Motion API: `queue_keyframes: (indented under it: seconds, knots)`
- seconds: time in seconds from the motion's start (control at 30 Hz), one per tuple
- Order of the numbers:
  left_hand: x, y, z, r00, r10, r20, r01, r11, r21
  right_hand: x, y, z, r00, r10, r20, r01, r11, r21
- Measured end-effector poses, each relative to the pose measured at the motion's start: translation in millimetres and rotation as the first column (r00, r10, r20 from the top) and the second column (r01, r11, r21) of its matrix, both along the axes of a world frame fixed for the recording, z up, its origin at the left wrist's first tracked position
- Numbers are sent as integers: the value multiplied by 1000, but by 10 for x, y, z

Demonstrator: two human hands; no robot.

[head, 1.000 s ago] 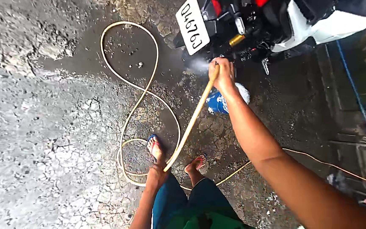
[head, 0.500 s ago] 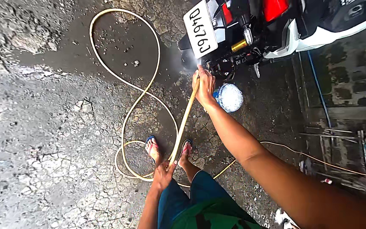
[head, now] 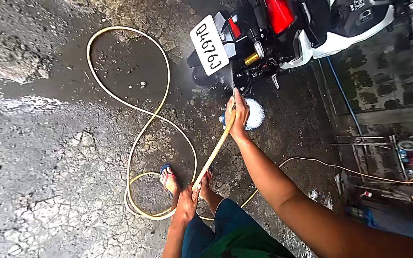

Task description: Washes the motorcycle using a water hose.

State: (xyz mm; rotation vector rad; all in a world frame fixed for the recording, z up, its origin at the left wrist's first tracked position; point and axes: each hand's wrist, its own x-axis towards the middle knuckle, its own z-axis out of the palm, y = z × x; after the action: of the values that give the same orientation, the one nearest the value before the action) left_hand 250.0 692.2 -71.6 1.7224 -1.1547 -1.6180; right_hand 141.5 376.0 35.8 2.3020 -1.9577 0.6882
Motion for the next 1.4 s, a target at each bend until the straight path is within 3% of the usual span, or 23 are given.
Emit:
queue_keyframes:
  seconds: [0.13, 0.27, 0.57, 0.83, 1.0, 1.17, 1.3, 1.4]
  knots:
    - [-101, -345, 160, 996, 75, -39, -79, 989, -128, -95, -345, 202, 993, -116, -22, 113, 989, -94]
    - [-217, -594, 180, 992, 0, -126, -10, 997, -72, -22, -611, 239, 990, -74, -122, 65, 995, -74]
    - [-289, -662, 30, 996, -52, -71, 55, 998, 29, -93, -611, 95, 983, -54, -178, 46, 998, -52]
    - [-288, -685, -100, 964, -264, 2, 261, 953, 153, -712, -179, 74, 954, -300, -20, 292, 939, -180]
    - [-221, -730, -378, 963, -268, 32, 257, 946, 199, -470, -95, 59, 975, -223, 0, 221, 963, -155]
    - [-135, -712, -416, 957, -286, 41, 268, 932, 245, -498, -40, -202, 962, -266, 57, 270, 956, -115]
    - [-144, -658, -449, 960, -279, 38, 263, 936, 235, -436, -7, -159, 982, -183, 49, 189, 967, -172]
    - [-138, -713, -353, 951, -309, 34, 291, 923, 251, -534, -16, -84, 961, -253, 112, 273, 933, -236]
